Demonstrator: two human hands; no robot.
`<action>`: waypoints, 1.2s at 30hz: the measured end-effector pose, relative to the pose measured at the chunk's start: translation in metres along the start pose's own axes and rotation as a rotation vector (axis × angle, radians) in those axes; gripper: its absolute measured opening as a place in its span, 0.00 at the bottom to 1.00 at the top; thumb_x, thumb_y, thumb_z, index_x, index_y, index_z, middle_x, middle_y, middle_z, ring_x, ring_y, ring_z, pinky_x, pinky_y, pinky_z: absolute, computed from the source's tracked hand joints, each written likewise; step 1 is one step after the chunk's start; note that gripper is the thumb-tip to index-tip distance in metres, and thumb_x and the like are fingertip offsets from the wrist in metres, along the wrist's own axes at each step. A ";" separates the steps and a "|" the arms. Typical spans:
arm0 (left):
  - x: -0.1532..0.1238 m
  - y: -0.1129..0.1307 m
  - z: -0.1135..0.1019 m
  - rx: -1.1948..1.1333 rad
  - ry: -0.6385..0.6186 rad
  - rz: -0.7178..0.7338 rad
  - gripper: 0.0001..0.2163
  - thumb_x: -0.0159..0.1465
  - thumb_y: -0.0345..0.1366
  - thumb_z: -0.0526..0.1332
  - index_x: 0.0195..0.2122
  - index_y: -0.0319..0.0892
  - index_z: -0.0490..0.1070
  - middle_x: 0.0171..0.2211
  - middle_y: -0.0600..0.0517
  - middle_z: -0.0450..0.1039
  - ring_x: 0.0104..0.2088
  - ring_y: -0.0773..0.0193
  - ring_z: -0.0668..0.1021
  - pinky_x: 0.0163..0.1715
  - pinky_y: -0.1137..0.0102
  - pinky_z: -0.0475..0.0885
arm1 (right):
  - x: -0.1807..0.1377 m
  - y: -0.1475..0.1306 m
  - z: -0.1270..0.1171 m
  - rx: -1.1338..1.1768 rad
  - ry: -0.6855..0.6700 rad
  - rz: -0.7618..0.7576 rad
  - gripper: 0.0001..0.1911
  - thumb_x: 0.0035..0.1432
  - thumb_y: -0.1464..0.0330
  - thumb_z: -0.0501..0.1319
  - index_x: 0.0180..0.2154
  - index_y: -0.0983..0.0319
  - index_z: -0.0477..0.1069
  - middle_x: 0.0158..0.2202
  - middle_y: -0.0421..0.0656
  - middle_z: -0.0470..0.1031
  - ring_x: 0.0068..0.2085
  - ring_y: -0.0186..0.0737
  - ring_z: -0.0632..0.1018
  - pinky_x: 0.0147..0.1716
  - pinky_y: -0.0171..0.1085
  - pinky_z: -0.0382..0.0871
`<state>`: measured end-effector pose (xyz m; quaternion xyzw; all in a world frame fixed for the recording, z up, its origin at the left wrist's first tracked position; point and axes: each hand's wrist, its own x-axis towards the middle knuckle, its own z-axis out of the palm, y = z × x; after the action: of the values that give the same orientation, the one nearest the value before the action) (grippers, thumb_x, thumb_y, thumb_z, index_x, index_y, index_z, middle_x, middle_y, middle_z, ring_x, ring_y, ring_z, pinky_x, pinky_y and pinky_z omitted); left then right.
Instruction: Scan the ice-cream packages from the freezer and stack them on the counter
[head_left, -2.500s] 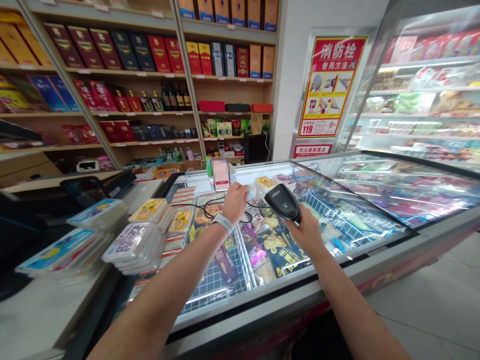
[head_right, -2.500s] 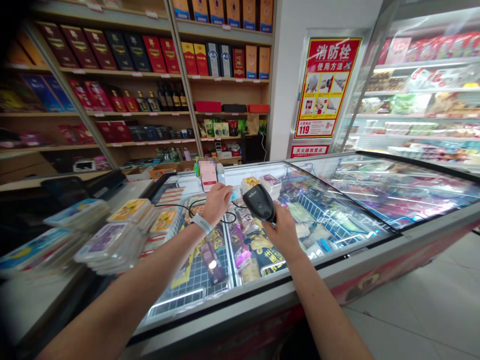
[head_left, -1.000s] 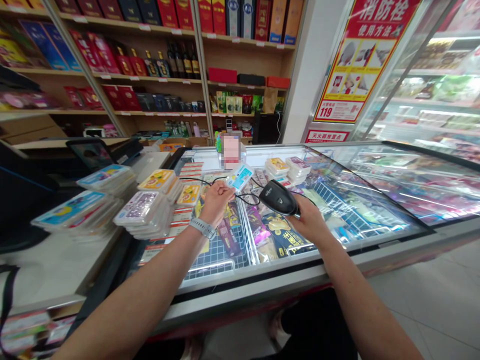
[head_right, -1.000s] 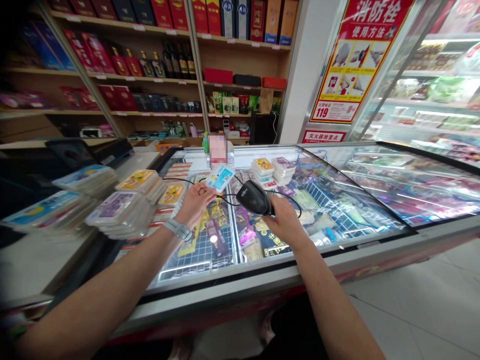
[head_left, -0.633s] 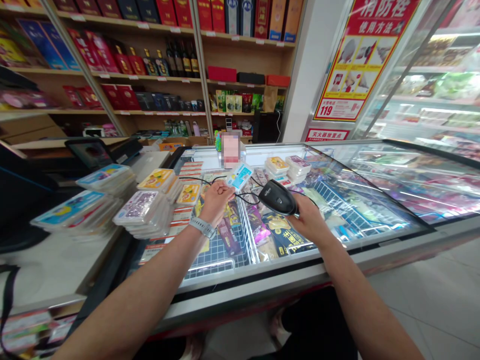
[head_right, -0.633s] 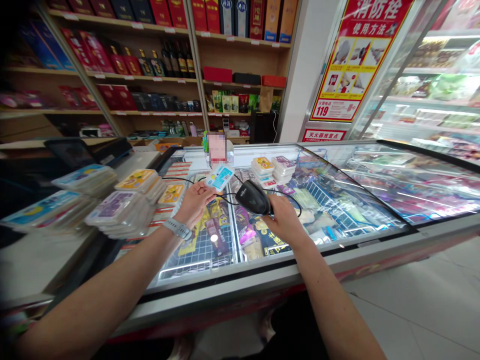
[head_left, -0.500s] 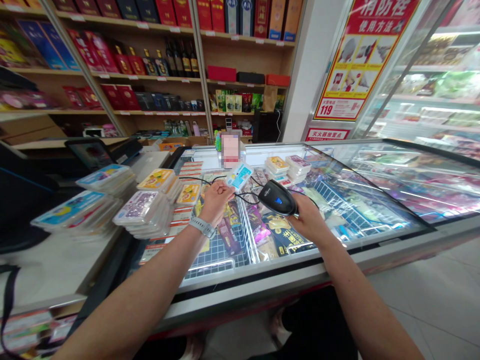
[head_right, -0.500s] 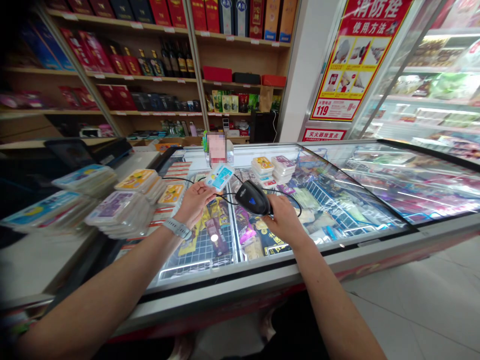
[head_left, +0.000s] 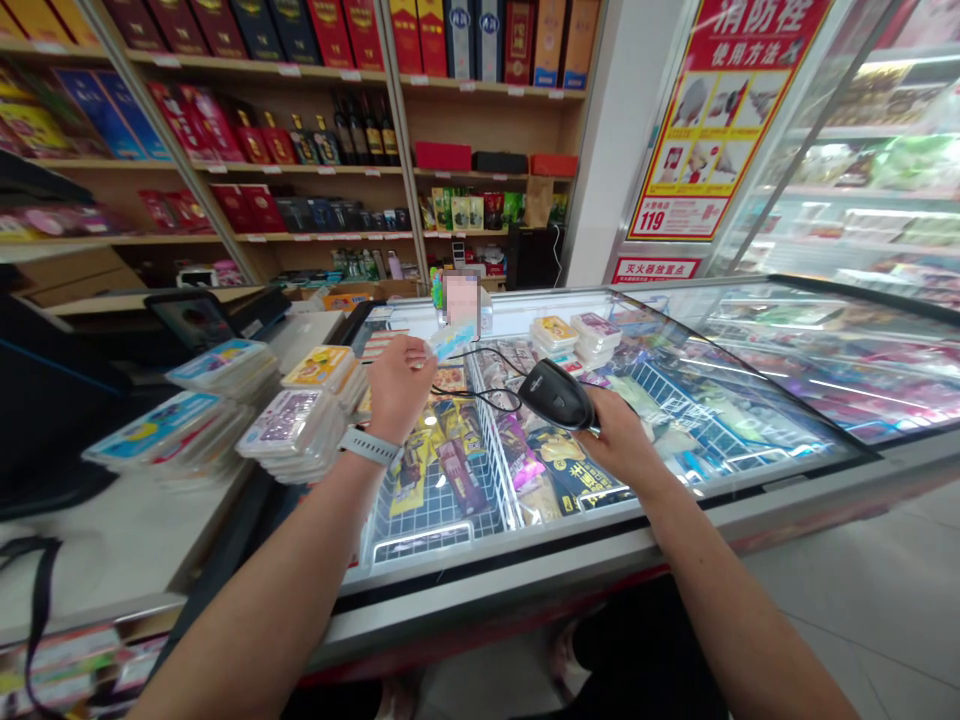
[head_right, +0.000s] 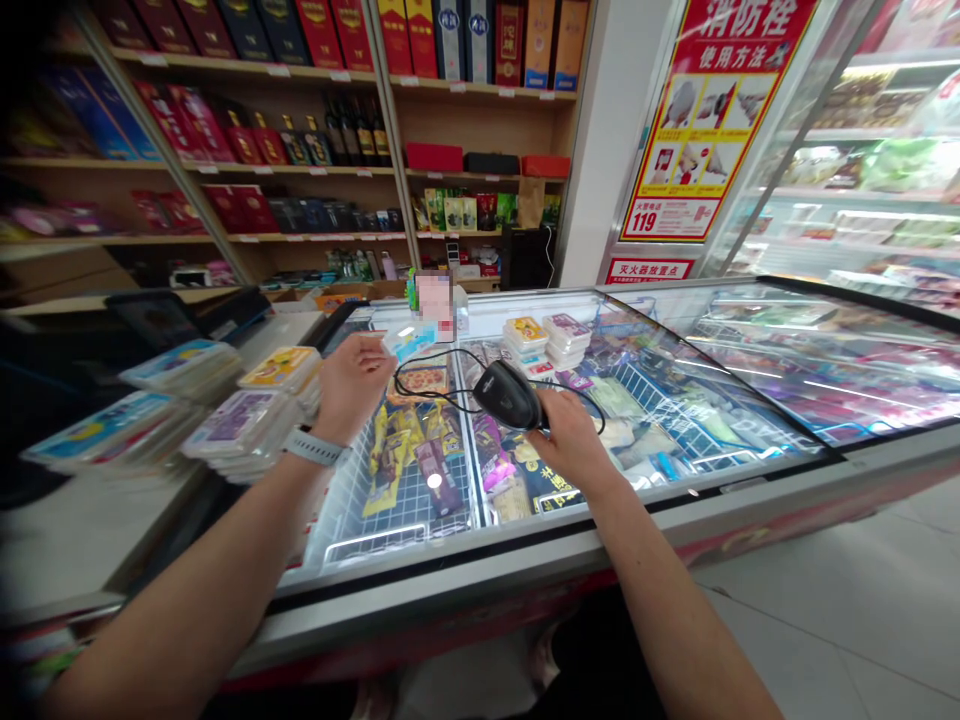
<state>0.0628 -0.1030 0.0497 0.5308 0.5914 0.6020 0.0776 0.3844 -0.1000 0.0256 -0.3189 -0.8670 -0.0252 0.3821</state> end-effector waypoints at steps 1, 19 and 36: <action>0.002 0.002 -0.009 0.085 0.019 0.043 0.08 0.55 0.33 0.63 0.36 0.40 0.69 0.33 0.51 0.76 0.35 0.63 0.78 0.40 0.67 0.73 | 0.000 0.001 0.001 0.003 0.002 0.004 0.16 0.56 0.70 0.59 0.47 0.60 0.66 0.42 0.48 0.75 0.41 0.50 0.75 0.42 0.46 0.69; -0.025 0.011 -0.052 1.264 -0.292 0.190 0.13 0.63 0.25 0.50 0.45 0.34 0.70 0.41 0.37 0.74 0.45 0.49 0.76 0.42 0.62 0.69 | -0.002 0.002 0.003 0.012 0.038 0.026 0.16 0.56 0.70 0.60 0.47 0.61 0.66 0.41 0.49 0.75 0.41 0.50 0.76 0.41 0.45 0.69; -0.013 0.007 -0.002 0.877 -0.513 0.514 0.18 0.65 0.33 0.55 0.56 0.40 0.67 0.52 0.42 0.73 0.52 0.52 0.75 0.52 0.58 0.67 | 0.000 -0.004 -0.001 0.146 0.025 0.084 0.19 0.55 0.72 0.61 0.50 0.61 0.65 0.43 0.48 0.75 0.42 0.47 0.77 0.42 0.43 0.70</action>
<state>0.0704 -0.1153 0.0490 0.7695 0.6000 0.1516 -0.1581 0.3828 -0.1030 0.0266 -0.3261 -0.8475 0.0501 0.4158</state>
